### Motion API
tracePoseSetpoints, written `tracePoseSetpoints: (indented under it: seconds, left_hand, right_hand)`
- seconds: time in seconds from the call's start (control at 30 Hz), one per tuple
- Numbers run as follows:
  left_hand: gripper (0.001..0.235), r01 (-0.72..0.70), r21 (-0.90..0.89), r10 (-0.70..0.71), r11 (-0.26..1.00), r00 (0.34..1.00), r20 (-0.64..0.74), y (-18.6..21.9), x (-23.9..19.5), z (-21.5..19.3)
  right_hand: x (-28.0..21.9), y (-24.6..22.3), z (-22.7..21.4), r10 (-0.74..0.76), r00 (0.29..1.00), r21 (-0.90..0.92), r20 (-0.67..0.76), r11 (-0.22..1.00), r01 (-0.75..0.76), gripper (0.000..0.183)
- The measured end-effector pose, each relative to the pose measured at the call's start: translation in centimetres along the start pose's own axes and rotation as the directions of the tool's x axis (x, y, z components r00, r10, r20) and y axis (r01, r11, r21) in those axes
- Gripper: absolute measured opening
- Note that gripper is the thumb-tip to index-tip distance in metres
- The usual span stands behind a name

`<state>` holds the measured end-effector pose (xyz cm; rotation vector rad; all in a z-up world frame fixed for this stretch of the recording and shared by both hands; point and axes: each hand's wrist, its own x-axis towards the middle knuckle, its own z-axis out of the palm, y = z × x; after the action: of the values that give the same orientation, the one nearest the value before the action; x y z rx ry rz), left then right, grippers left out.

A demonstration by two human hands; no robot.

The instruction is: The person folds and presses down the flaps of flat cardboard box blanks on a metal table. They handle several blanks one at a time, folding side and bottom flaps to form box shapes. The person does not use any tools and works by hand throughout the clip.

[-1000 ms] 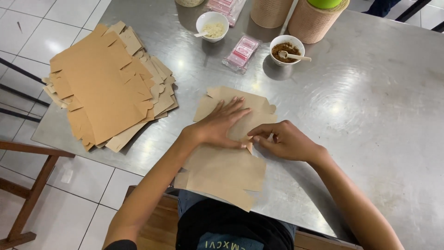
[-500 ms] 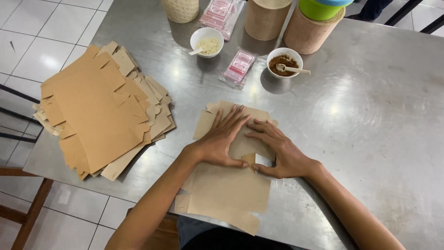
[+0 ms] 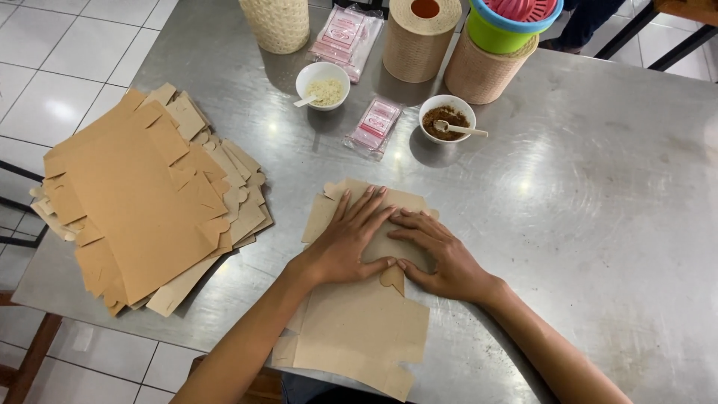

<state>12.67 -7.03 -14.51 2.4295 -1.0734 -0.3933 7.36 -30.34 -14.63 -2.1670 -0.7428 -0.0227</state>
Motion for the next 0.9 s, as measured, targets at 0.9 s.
tracePoseSetpoints:
  seconds: [0.9]
  left_hand:
    - [0.101,0.011,-0.051,-0.008,0.999,0.998,0.055,-0.1,-0.1,-1.4]
  right_hand:
    - [0.3,-0.7,-1.6,-0.045,0.990,0.042,0.136,0.998,0.039,0.075]
